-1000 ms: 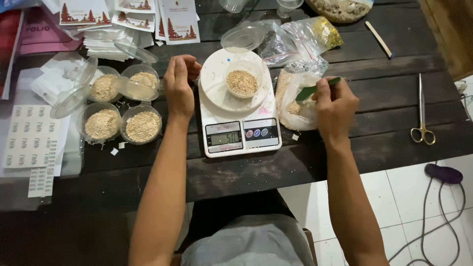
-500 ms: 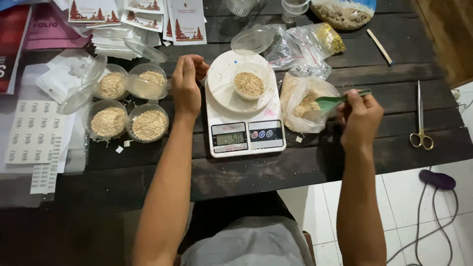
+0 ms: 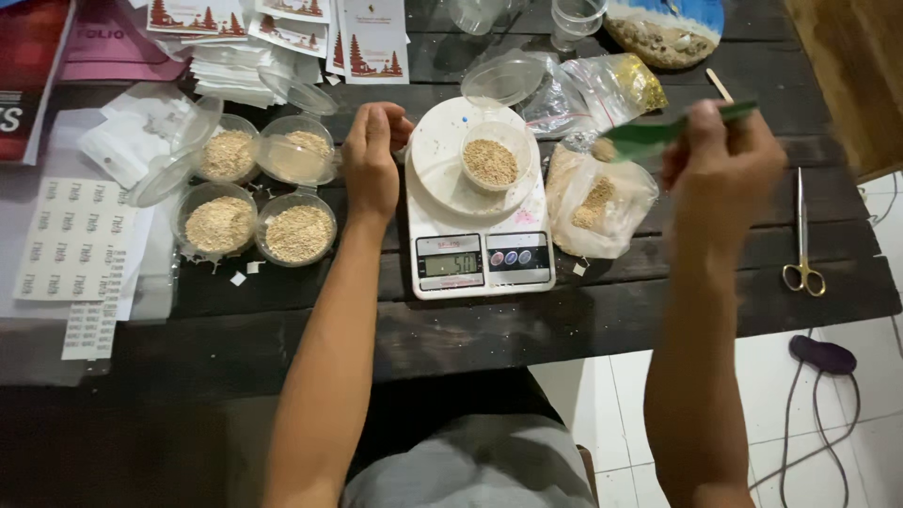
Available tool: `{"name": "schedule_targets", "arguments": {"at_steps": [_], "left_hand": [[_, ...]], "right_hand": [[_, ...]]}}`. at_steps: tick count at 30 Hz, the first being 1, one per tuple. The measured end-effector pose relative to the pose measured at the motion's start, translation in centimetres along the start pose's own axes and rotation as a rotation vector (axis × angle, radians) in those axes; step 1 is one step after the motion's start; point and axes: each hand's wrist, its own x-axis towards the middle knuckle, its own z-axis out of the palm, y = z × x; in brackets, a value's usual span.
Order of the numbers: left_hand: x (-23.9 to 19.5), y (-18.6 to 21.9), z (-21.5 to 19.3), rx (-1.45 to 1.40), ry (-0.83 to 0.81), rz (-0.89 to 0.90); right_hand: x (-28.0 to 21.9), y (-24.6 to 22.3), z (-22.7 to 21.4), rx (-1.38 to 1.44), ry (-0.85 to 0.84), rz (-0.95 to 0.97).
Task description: The person uses a green plastic spoon to scoop grains from a plastic bag and transfers them into a small plastic container placed on a digital scale. The person repeatedly adds grains until the scale reaches a target weight.
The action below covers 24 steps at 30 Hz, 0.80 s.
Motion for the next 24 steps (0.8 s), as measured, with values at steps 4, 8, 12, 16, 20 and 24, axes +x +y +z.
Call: {"name": "schedule_targets", "arguments": {"at_steps": [4, 8, 12, 16, 20, 24], "left_hand": [[0.6, -1.6, -0.2, 0.042, 0.015, 0.086], [0.1, 0.0, -0.1, 0.020, 0.006, 0.016], [0.1, -0.2, 0.0, 0.017, -0.002, 0.044], [0.4, -1.0, -0.1, 0.015, 0.008, 0.058], [0.1, 0.3, 0.0, 0.075, -0.012, 0.042], [0.1, -0.2, 0.1, 0.010, -0.030, 0.042]], "right_hand": [[0.2, -2.0, 3.8, -0.044, 0.000, -0.274], [-0.9, -5.9, 5.3, -0.220, 0.012, -0.619], [-0.8, -6.8, 4.6, -0.299, 0.030, -0.726], [-0.7, -6.4, 3.4, -0.343, 0.049, -0.687], [-0.4, -3.9, 2.5, -0.247, 0.030, -0.646], [-0.4, 0.2, 0.9, -0.276, 0.072, -0.506]]}}
